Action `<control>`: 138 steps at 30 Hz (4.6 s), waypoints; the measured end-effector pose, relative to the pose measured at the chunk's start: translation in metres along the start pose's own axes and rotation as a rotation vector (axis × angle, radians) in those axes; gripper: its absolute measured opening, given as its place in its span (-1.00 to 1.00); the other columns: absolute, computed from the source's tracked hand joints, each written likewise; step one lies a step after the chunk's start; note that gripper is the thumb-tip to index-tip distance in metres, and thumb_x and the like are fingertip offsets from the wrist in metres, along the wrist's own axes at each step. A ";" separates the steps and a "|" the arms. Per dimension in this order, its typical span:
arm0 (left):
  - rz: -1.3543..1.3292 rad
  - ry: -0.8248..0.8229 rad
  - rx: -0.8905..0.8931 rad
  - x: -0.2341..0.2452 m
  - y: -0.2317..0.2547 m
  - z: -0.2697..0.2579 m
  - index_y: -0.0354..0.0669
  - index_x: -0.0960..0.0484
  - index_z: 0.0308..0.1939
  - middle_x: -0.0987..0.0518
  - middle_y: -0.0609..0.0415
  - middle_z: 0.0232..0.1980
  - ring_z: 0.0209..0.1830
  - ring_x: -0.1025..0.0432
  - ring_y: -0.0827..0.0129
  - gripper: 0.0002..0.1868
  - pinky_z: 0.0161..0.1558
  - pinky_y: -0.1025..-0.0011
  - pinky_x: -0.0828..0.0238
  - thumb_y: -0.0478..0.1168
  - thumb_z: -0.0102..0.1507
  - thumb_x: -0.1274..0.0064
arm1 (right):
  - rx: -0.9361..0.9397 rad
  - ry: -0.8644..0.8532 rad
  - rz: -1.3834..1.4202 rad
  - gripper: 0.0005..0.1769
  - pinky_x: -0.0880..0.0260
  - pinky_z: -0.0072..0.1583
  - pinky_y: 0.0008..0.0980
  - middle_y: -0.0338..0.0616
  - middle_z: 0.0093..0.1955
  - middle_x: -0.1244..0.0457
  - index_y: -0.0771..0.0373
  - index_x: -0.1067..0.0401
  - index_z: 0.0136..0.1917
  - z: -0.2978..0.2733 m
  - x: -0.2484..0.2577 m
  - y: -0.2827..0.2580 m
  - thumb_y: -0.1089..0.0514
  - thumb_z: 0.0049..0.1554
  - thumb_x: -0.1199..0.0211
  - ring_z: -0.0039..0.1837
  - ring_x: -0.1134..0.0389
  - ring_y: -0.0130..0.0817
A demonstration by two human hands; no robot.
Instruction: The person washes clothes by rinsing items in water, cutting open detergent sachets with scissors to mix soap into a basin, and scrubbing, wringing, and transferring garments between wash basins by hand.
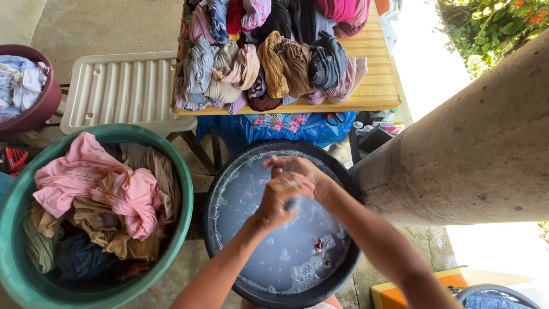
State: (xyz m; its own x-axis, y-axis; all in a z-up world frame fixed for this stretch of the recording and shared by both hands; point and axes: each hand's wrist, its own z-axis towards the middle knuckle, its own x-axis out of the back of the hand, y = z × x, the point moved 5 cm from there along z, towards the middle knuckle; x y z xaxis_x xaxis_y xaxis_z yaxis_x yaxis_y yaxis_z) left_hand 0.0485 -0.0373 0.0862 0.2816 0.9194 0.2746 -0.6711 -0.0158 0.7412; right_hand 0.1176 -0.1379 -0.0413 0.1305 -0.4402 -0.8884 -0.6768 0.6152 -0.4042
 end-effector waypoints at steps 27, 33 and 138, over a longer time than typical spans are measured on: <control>0.356 -0.798 -0.098 -0.068 -0.125 -0.094 -0.13 -0.66 -0.19 -0.69 0.02 -0.13 -0.22 -0.60 0.31 -0.85 -0.01 0.33 -0.60 -0.26 0.16 -0.13 | -0.448 0.606 -0.733 -0.29 -0.48 -0.03 -0.28 -0.15 -0.13 -0.40 0.23 -0.57 -0.01 -0.006 0.067 0.060 -0.46 0.24 -0.05 -0.08 -0.40 -0.37; 0.422 -0.468 -0.079 -0.047 -0.127 -0.031 -0.17 -0.67 0.03 -0.68 -0.12 0.01 -0.06 -0.60 0.08 -0.44 -0.04 0.21 -0.57 -0.31 -0.10 -0.27 | -0.294 0.485 0.075 0.01 -0.54 0.11 -0.12 0.18 0.01 -0.38 0.36 -0.40 0.12 -0.053 0.032 0.094 -0.55 -0.01 0.34 0.02 -0.48 -0.07; 0.036 0.800 0.560 -0.049 -0.082 -0.041 -0.26 -0.50 0.01 -0.57 -0.02 -0.07 -0.03 -0.46 0.32 -0.71 0.11 0.36 -0.42 -0.43 0.21 -0.10 | 0.596 0.546 -0.057 -0.63 -0.38 0.22 -0.13 0.02 0.10 -0.36 0.36 -0.43 0.15 -0.084 0.046 -0.010 0.07 0.19 -0.10 0.16 -0.37 -0.11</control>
State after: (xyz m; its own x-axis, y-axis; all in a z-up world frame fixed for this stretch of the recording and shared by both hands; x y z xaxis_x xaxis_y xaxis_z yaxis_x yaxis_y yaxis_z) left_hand 0.0619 -0.0651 -0.0130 -0.4201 0.9065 -0.0410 -0.1890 -0.0432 0.9810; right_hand 0.0693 -0.2197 -0.0601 -0.3228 -0.6438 -0.6938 -0.1597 0.7596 -0.6305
